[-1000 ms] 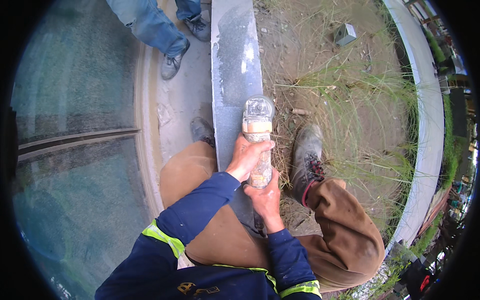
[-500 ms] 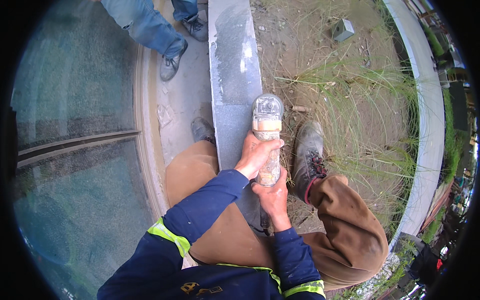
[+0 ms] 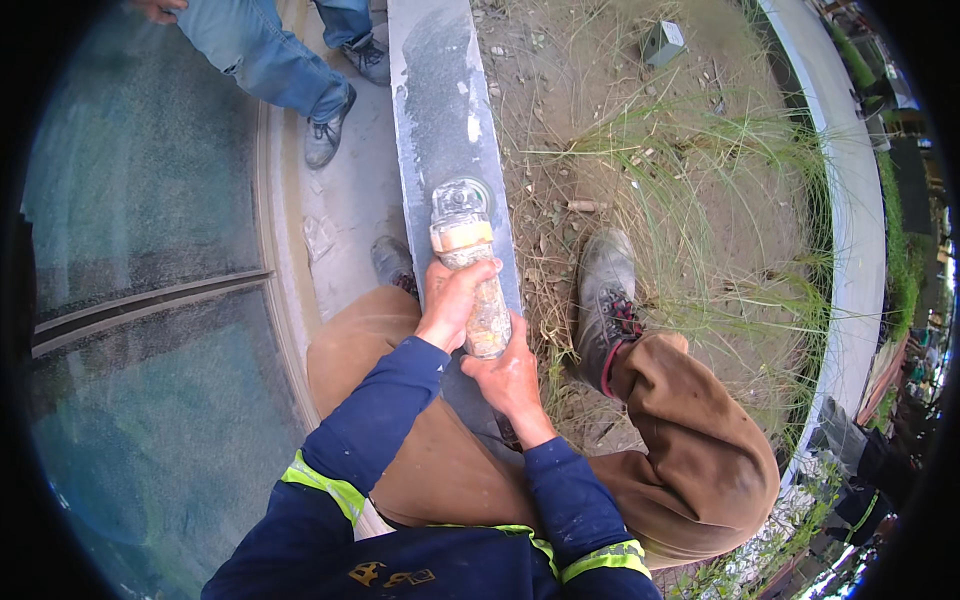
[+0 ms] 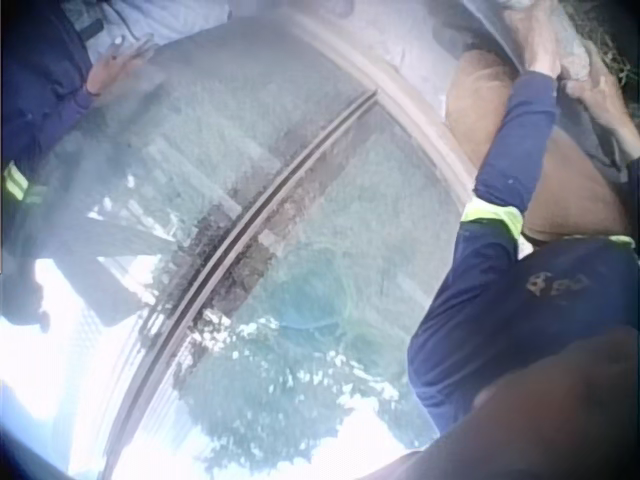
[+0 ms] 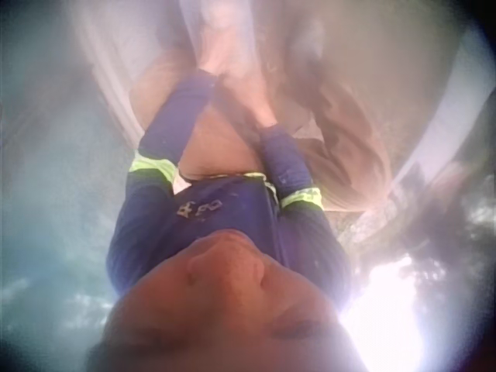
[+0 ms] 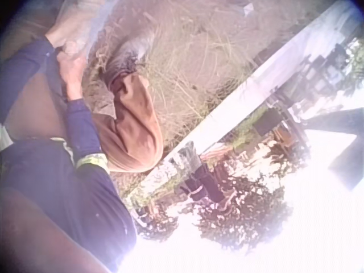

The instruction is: The person uses an angle grinder to smooth a concrete curb, moving the tool back and forth along the edge. The person occasionally pauses to wipe dust from the surface with a hand.

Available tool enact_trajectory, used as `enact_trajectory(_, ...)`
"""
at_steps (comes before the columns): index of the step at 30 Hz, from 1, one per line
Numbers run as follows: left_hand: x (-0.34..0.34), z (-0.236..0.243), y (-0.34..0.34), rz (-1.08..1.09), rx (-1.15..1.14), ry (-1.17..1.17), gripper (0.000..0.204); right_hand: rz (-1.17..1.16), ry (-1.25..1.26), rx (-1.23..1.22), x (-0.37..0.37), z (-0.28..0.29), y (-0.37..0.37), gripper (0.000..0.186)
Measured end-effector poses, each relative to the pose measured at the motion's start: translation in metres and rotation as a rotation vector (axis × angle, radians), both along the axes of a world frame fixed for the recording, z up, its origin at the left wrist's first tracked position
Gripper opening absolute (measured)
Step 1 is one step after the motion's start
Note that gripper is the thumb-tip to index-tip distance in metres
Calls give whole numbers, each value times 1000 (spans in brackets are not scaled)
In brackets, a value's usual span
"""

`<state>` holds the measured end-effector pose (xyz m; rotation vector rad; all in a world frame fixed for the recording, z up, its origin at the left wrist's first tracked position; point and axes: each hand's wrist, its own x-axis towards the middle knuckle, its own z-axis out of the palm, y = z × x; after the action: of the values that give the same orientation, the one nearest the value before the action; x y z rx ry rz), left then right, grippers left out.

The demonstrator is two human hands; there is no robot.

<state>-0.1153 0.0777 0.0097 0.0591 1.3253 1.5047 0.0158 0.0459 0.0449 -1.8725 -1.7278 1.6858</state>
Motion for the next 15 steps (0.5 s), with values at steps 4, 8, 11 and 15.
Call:
enact_trajectory(4, 27, -2, 15, -114, -16, -55, 29, -128, 23, -24, 27, -13, -4, 91)
enact_trajectory(8, 19, -6, 12, -85, -55, -26, 29, -101, 26, -32, 19, -11, -2, 91)
enact_trajectory(11, 2, -1, 4, 18, -27, -19, 27, -10, -6, -3, 1, -4, 1, 92)
enact_trajectory(15, -12, -1, -6, 24, -65, -44, 20, 50, -8, 3, -7, 0, 3, 94)
